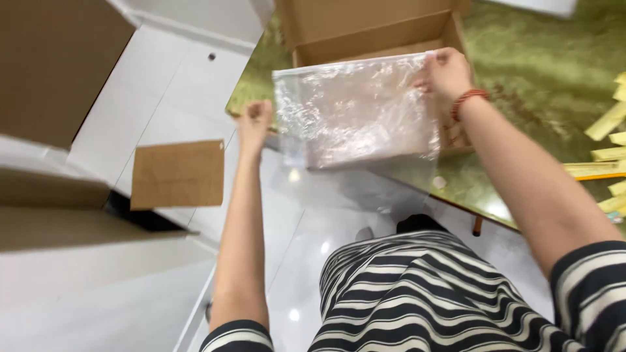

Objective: The person unpacks a gray t-shirt from a plastic bag, places it on a hanger, and hangs it on a clothing rack. They then pack a cardboard box with a plastic bag, close the box, and tie it with a white ribbon. Finally, they attach a yellow note to the ribbon.

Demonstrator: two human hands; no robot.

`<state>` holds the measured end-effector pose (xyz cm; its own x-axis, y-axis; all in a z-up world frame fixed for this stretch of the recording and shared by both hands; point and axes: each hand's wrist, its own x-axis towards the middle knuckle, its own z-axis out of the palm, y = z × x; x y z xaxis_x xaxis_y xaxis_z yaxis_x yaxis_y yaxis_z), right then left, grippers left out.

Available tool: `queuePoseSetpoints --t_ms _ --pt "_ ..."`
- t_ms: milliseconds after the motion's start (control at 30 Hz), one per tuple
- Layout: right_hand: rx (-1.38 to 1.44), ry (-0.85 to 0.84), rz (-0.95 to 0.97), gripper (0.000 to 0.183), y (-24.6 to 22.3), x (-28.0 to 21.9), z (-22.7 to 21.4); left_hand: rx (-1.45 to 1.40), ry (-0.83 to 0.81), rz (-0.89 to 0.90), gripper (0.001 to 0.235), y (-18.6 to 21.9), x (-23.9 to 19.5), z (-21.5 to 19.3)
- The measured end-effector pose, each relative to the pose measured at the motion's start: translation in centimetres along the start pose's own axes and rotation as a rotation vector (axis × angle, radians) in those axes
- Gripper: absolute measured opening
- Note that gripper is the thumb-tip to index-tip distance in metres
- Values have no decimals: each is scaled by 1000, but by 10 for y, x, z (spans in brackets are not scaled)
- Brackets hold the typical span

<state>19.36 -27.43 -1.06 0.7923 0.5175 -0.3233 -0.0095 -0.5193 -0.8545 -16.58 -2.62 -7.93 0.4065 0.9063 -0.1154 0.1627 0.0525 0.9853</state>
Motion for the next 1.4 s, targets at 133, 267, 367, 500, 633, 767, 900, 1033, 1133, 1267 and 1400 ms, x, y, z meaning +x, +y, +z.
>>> queuePoseSetpoints --t_ms 133,267,367,500,633,767,900,1033,1133,1267,1400 --pt "-127 -207 -130 62 39 -28 -11 255 -193 -458 71 8 -84 -10" --pt "-120 170 -668 27 100 -76 -30 156 -279 -477 51 -9 -120 -10" --pt "-215 334 -842 18 137 -111 -34 61 -208 -317 29 -48 -118 -6" --pt "-152 272 -520 8 179 -136 -26 3 -104 -233 27 -56 -123 1" --pt "-202 148 -314 33 196 -141 -18 38 -136 -258 28 -58 -135 -6" --pt "238 -57 -69 26 176 -158 -15 -48 -240 -235 19 -56 -144 -18" --pt "231 -8 -282 11 172 -155 -21 -44 -148 -186 18 -64 -141 -25" --pt "104 31 -409 9 128 -129 -49 -79 -122 -65 21 1 -140 -25" --pt "171 147 -581 15 86 -112 -55 -7 22 65 25 29 -120 -22" --pt "498 68 -633 30 48 -89 -70 -201 -32 274 26 92 -114 -16" --pt "728 -62 -590 32 10 -99 -97 -406 -205 350 59 156 -122 -14"
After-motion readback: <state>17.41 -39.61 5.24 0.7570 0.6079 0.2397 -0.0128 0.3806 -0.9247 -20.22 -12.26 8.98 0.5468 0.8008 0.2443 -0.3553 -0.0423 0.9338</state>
